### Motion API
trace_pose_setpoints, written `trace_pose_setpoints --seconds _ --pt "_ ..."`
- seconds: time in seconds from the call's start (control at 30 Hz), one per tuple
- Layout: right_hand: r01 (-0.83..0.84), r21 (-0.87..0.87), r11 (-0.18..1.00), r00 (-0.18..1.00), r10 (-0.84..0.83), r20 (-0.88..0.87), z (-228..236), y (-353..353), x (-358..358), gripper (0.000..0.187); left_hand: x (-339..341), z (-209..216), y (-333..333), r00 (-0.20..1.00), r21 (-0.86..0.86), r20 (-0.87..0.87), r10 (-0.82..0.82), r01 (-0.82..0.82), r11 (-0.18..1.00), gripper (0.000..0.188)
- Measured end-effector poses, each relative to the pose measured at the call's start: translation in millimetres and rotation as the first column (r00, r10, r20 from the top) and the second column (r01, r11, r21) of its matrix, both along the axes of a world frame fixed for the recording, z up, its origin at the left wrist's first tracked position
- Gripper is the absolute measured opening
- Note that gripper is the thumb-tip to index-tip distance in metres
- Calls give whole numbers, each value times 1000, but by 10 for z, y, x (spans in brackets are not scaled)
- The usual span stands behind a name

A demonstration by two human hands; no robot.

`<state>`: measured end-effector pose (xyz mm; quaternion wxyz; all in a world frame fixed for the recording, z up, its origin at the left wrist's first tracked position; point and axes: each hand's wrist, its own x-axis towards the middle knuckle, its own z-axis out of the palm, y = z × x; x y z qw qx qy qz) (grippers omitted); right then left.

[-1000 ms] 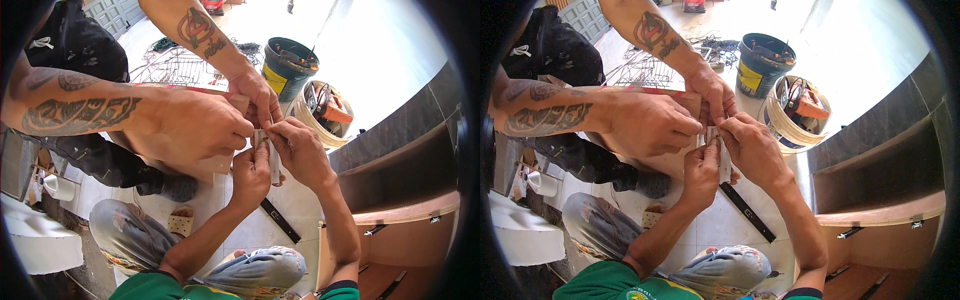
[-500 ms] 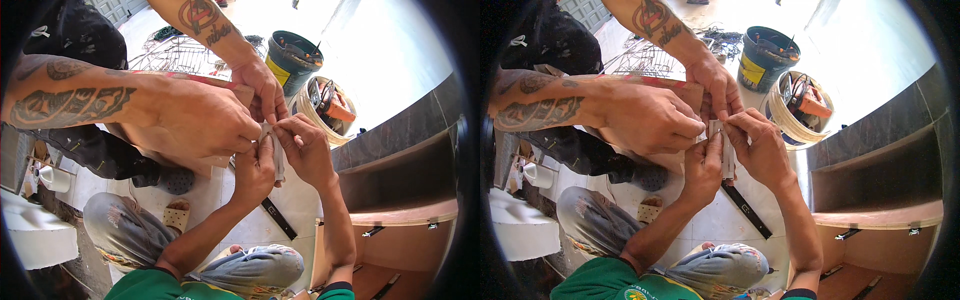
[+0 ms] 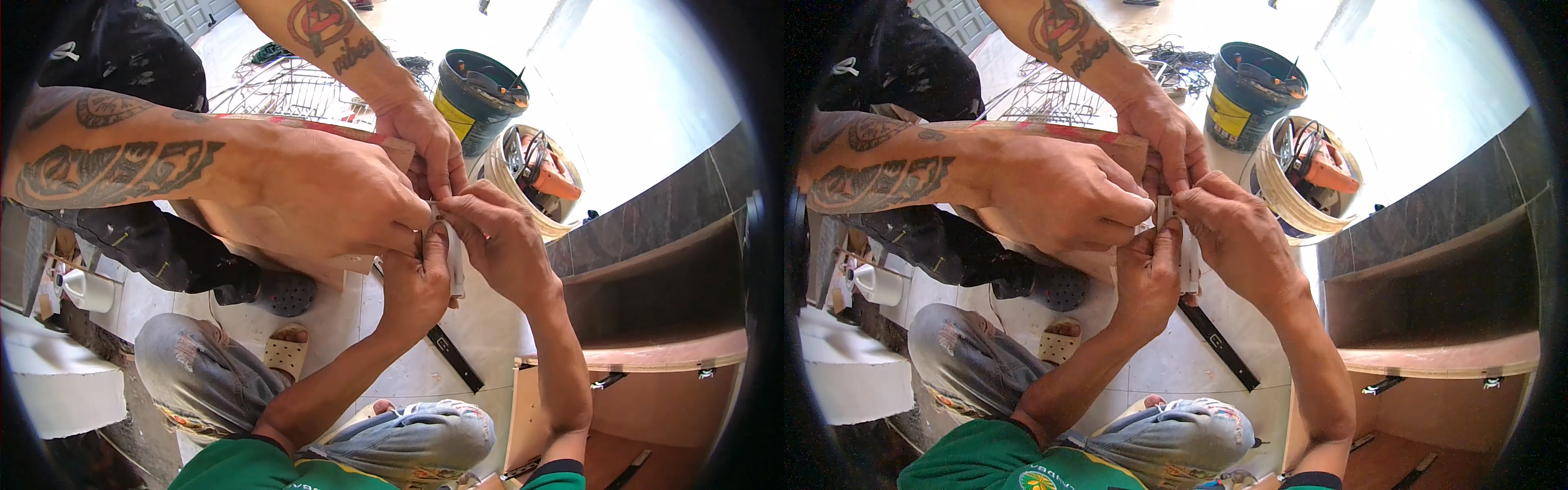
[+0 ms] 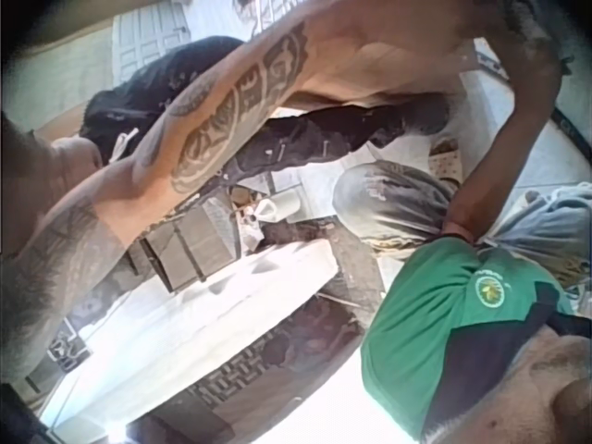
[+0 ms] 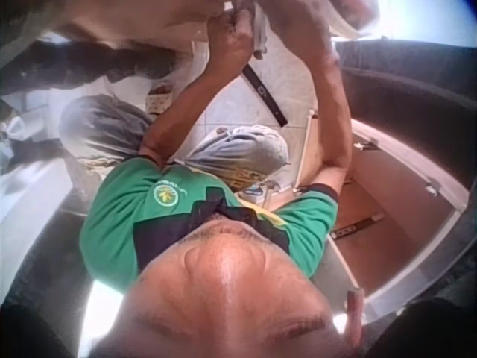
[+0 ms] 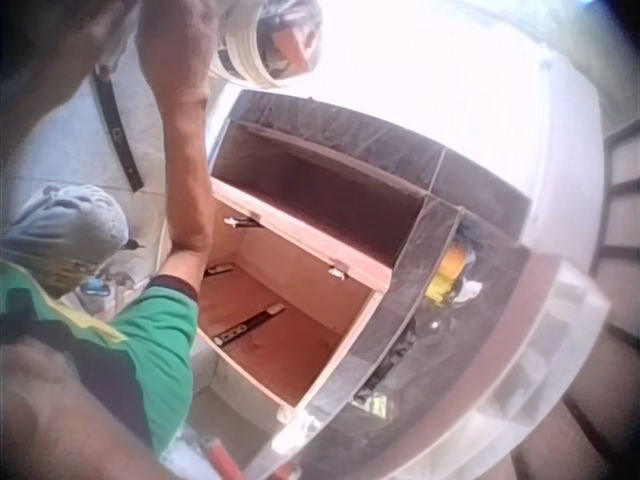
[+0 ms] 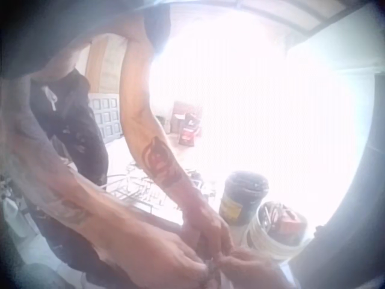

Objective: The person handles metal drawer slide components, aligning white plastic parts and a metal track while another person assists with the alignment.

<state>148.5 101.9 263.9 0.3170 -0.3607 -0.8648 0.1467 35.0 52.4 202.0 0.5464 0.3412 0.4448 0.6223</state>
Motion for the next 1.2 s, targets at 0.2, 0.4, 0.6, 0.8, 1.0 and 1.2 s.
trace_pose_setpoints --seconds 0.2,0.4,0.6,0.8,1.0,1.2 --pt "74 13 997 963 -74 260 116 -36 -97 17 10 24 5 1000 17 25 -8 8 1000 44" --pt "38 -41 998 980 -29 198 123 63 -86 11 -4 17 1 999 -11 39 -7 7 1000 46" --pt "36 -19 999 988 -33 148 16 111 -89 10 11 -16 27 998 -2 65 -19 20 1000 42" --pt "80 -12 997 985 -78 153 -52 152 -124 9 -38 -122 87 972 40 184 -148 143 989 30" --pt "95 -27 995 986 -91 140 -95 178 -107 8 12 -217 127 974 119 194 -114 92 989 20" --pt "273 -165 948 922 -307 -237 -49 -255 7 20 -135 1 105 958 70 186 -216 206 976 20"
